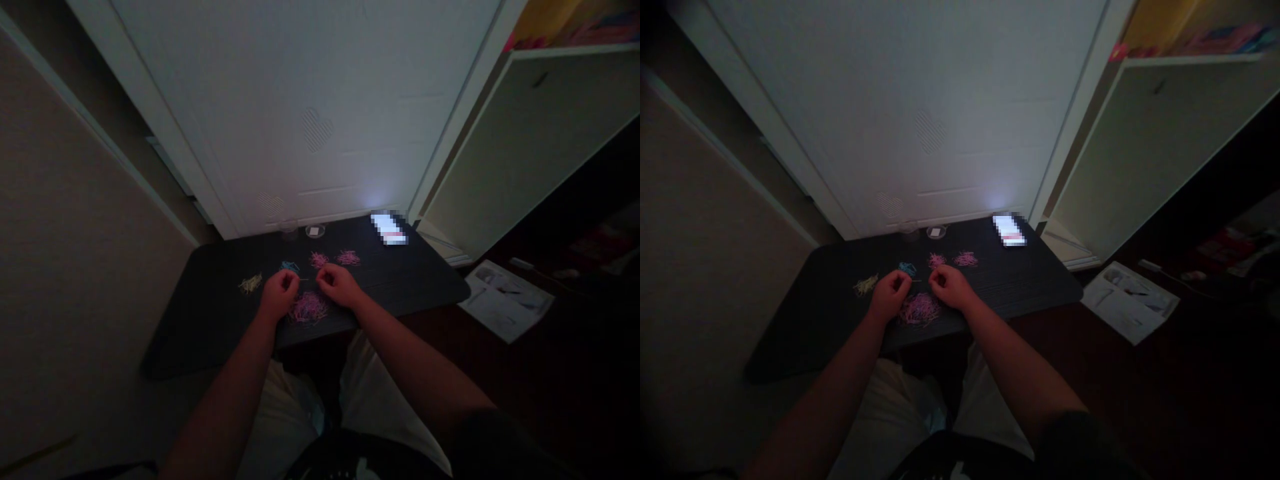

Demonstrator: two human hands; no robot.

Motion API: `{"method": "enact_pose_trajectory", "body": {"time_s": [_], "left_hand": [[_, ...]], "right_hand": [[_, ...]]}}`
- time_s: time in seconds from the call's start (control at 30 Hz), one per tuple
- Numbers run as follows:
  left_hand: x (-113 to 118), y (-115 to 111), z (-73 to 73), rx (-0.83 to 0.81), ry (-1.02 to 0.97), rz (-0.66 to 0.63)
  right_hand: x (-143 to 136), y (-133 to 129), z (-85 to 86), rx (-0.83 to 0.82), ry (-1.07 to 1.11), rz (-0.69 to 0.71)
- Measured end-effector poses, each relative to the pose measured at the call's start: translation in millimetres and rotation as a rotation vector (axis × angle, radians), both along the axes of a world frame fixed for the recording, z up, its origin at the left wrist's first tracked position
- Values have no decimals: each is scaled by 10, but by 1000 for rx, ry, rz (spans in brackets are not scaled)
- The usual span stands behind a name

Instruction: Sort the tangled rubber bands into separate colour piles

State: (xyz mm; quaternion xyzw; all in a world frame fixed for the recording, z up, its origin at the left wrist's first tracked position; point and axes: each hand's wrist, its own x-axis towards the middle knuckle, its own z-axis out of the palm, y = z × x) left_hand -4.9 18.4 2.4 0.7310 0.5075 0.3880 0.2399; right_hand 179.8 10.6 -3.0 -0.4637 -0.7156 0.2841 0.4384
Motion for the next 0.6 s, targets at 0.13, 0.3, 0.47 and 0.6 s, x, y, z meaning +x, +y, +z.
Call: {"method": "enact_pose_trajectory", "body": {"time_s": [0.13, 0.3, 0.47, 0.6], "left_hand": [[10, -11, 14, -19, 53, -105], [20, -25, 28, -26, 106, -166], [27, -25, 28, -40, 121, -130], [28, -21, 32, -34, 87, -89]], "right_hand": [[-6, -3, 7, -15, 11, 73], [-15, 5, 4, 19, -83, 83], [-16, 6, -6, -21, -84, 55], [-18, 0, 2, -15, -70, 30]]}}
